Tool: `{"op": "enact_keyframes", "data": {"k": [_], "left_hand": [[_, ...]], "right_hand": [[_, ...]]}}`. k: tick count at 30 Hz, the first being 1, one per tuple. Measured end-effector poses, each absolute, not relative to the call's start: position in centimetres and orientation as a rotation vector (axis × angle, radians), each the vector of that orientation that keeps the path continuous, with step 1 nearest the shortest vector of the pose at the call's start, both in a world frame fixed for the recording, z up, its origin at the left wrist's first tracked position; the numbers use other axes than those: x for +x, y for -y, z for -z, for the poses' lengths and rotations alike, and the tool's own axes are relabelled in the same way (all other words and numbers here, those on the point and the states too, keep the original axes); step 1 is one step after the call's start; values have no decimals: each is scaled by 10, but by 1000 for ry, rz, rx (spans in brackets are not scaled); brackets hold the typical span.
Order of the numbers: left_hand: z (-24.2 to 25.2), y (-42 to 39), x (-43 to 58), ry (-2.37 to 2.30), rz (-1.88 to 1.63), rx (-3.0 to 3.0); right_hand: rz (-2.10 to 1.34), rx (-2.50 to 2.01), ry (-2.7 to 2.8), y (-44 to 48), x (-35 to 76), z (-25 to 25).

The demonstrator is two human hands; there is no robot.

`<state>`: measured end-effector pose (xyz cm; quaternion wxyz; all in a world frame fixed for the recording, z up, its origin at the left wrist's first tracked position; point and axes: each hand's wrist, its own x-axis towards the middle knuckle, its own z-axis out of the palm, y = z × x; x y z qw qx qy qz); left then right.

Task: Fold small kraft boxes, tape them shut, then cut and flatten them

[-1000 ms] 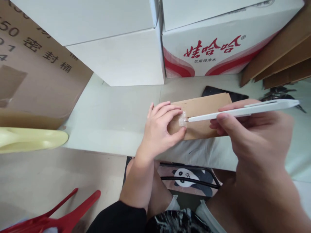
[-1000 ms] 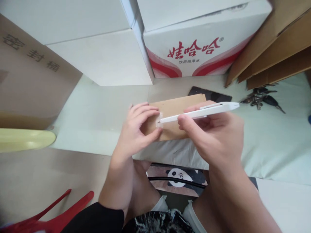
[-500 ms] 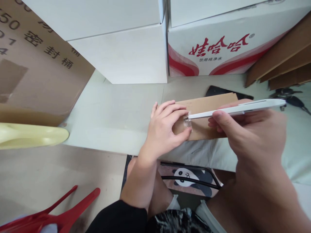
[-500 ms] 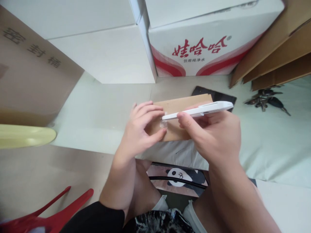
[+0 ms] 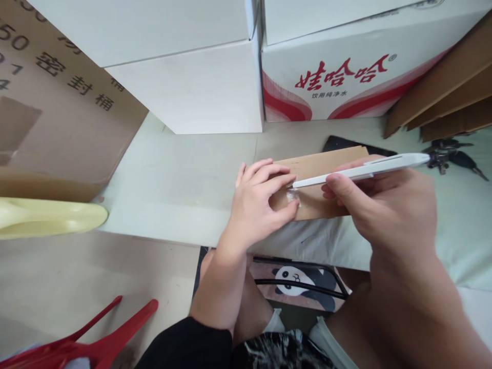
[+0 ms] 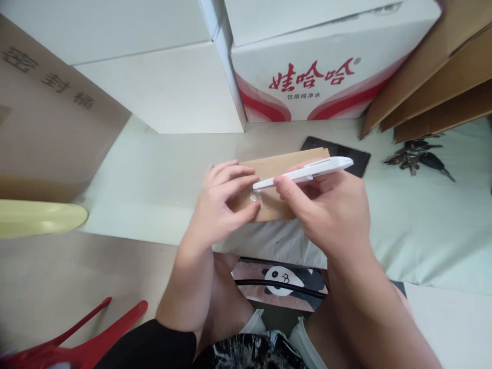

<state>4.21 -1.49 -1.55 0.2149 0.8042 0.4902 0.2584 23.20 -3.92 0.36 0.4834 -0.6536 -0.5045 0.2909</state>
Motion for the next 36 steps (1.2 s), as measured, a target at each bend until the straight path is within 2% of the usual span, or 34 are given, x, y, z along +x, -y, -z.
{"op": "enact_keyframes", "data": {"k": [12, 36], "left_hand": [[17, 15, 42, -1362, -728, 2237], [14, 14, 42, -1378, -671, 2228]], "right_hand": [[-599, -1649, 1321, 40, 234, -3], [-601, -1617, 1231, 44, 229, -1]]}}
